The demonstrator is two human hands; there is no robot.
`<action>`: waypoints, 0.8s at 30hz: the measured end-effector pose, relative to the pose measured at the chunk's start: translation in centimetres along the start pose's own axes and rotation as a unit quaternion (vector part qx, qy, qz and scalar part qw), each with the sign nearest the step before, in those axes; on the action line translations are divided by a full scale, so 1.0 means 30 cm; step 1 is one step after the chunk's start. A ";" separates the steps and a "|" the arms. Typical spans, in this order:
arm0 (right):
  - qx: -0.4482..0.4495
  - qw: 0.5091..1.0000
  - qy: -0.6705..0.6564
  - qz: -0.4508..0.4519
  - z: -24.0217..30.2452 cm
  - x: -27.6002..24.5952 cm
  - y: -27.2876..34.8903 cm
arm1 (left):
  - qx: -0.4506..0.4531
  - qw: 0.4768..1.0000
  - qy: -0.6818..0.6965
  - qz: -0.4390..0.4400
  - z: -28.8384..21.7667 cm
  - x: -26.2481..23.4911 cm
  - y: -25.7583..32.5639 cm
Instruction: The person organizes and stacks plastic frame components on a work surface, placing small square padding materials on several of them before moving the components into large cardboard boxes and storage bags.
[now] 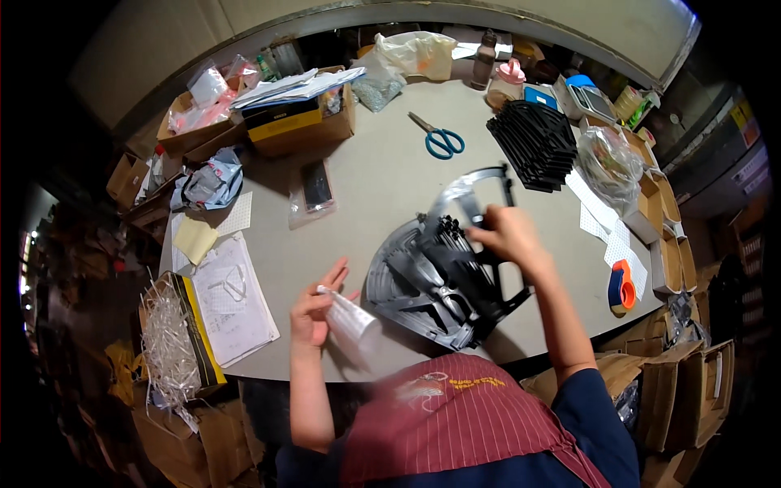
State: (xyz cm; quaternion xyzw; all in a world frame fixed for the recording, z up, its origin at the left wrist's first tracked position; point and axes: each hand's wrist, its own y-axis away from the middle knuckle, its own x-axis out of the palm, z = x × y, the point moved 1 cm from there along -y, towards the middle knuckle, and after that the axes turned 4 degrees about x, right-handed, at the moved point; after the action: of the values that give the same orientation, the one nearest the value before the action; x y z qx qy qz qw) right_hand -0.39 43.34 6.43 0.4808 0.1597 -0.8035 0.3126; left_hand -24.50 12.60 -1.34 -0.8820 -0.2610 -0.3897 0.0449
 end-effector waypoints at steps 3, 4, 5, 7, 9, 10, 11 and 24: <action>0.072 0.988 0.135 0.025 -0.273 -0.019 -0.044 | 0.019 1.000 0.010 0.002 -0.022 -0.050 0.061; 0.074 0.982 0.175 0.012 -0.421 0.027 -0.053 | 0.029 0.999 0.021 -0.009 -0.022 -0.070 0.083; 0.068 0.968 0.238 0.033 -0.538 0.047 -0.035 | 0.032 0.999 0.030 -0.004 -0.019 -0.091 0.100; 0.077 0.956 0.277 0.049 -0.619 0.119 0.002 | 0.031 0.999 0.025 -0.023 -0.024 -0.101 0.149; 0.069 0.942 0.323 0.063 -0.584 0.155 0.008 | 0.032 0.998 0.019 -0.047 -0.022 -0.090 0.179; 0.031 0.961 0.272 0.048 -0.447 0.140 0.013 | 0.042 0.994 -0.013 -0.095 -0.022 -0.079 0.197; -0.045 0.977 0.209 -0.024 -0.375 0.157 0.016 | 0.048 0.989 -0.046 -0.135 -0.022 -0.058 0.200; -0.360 0.929 -0.028 0.074 0.168 0.412 -0.063 | 0.080 0.982 -0.104 -0.137 -0.021 0.106 0.163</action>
State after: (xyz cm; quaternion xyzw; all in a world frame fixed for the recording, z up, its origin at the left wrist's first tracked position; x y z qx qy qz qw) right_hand -9.25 37.66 -1.99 0.3232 0.3937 -0.6797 0.5278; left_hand -20.72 9.56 1.97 -0.8672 -0.4128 -0.2762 0.0347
